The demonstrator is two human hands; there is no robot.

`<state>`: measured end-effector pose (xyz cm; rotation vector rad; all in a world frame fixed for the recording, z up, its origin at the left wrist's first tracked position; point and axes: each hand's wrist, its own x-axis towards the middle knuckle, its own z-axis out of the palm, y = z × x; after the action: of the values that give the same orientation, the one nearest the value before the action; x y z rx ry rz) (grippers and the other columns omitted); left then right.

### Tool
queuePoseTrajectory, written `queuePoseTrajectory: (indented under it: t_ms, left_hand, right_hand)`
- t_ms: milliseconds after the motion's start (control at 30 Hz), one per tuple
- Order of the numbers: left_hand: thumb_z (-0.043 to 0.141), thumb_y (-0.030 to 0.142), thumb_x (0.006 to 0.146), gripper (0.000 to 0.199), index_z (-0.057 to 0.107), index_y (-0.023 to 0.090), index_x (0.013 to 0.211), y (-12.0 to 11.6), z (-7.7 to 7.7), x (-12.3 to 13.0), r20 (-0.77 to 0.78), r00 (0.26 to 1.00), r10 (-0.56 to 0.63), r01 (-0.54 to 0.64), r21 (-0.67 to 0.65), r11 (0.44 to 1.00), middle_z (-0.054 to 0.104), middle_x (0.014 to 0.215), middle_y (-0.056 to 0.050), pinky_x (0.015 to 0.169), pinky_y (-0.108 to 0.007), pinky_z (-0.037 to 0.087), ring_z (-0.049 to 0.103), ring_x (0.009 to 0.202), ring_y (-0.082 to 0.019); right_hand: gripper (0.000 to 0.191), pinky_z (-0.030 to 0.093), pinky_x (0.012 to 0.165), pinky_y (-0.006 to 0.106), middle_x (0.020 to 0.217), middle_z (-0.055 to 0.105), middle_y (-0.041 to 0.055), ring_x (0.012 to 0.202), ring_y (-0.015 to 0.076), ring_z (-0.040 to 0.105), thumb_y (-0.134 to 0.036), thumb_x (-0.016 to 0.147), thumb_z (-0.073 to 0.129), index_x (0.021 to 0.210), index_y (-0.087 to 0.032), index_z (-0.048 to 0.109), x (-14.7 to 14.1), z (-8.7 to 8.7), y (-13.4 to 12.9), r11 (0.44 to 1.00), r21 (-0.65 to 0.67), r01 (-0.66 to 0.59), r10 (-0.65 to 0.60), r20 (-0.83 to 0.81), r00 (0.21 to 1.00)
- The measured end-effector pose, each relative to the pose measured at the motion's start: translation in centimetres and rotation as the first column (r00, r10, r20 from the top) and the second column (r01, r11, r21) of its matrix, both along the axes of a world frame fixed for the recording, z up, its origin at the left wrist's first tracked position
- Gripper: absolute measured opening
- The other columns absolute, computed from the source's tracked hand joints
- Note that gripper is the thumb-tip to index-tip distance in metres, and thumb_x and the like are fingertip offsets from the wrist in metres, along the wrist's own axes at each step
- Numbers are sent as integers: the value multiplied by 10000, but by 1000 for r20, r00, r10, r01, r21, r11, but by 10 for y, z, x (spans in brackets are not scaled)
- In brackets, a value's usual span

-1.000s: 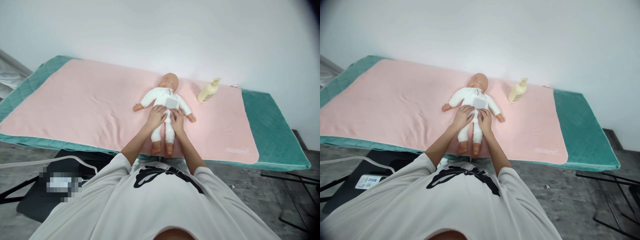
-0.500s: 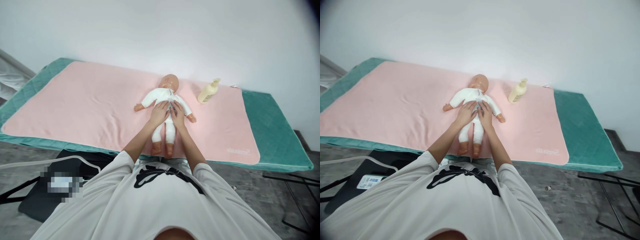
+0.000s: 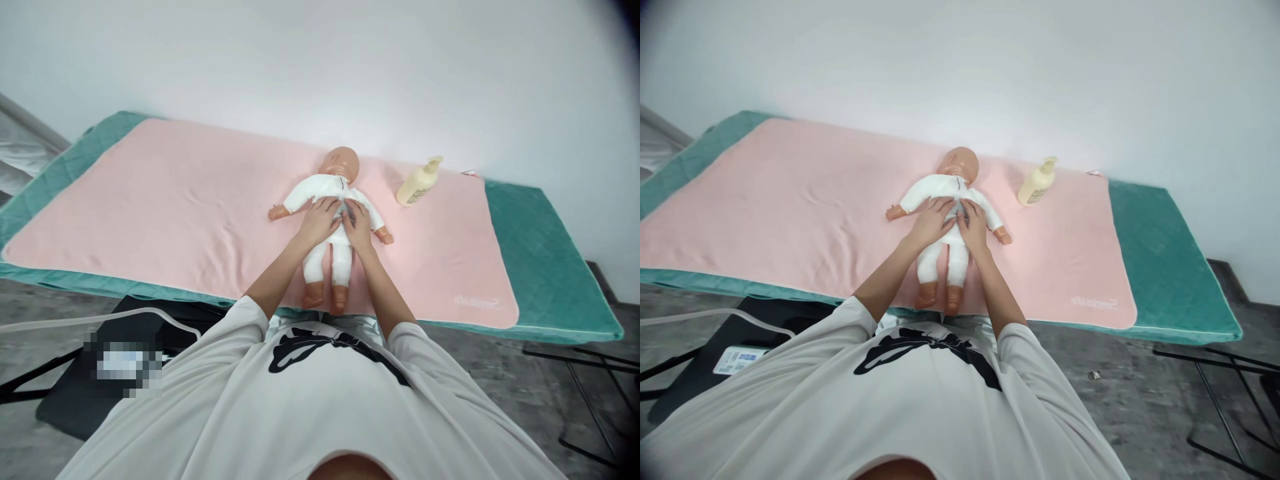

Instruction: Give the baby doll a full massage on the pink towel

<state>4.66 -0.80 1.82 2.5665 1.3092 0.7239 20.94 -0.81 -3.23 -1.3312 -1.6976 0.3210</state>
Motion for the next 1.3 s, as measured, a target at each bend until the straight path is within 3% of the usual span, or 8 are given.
queuePoseTrajectory:
  t_ms: [200, 567, 800, 1000, 1300]
  left_hand:
    - [460, 243, 917, 490, 520, 101, 1381, 9, 2, 6, -9, 998, 59, -59, 14, 998, 462, 1501, -162, 1178, -538, 296, 354, 1426, -367]
    - [470, 255, 922, 485, 522, 120, 1385, 13, -8, 9, -47, 997, 67, -66, 12, 998, 496, 1481, -154, 1161, -522, 326, 392, 1412, -347]
    - [465, 235, 925, 480, 524, 113, 1385, 10, -2, 8, -81, 993, 80, -79, 21, 997, 508, 1476, -148, 1168, -520, 330, 398, 1416, -340]
    - [444, 236, 931, 467, 546, 100, 1366, 19, 3, 10, -85, 993, 80, -73, 81, 994, 525, 1463, -145, 1211, -531, 262, 380, 1436, -337]
    - [406, 257, 965, 461, 555, 87, 1366, 21, 3, 13, -136, 986, 95, -86, 72, 994, 559, 1434, -137, 1213, -505, 282, 401, 1428, -315]
  right_hand:
    - [429, 367, 1180, 478, 1370, 599, 119, 1316, 231, 512, -387, 955, 427, 1291, -180, 598, 2, 5, 15, 999, -10, -33, 33, 23, 999]
    - [412, 393, 1154, 492, 1327, 644, 117, 1281, 233, 551, -373, 960, 419, 1268, -182, 614, -1, -3, 16, 999, -23, -35, 35, 24, 999]
    - [433, 411, 1141, 487, 1329, 639, 147, 1272, 243, 565, -382, 971, 415, 1272, -148, 621, 1, 1, 20, 997, -40, -59, 60, 34, 998]
    - [434, 395, 1157, 479, 1345, 631, 135, 1289, 238, 549, -403, 977, 410, 1271, -162, 620, 2, 8, 31, 998, -34, -62, 62, 7, 998]
    - [446, 404, 1141, 494, 1336, 637, 146, 1266, 255, 569, -397, 972, 401, 1285, -155, 608, 0, 2, 33, 996, -78, -44, 45, 14, 999]
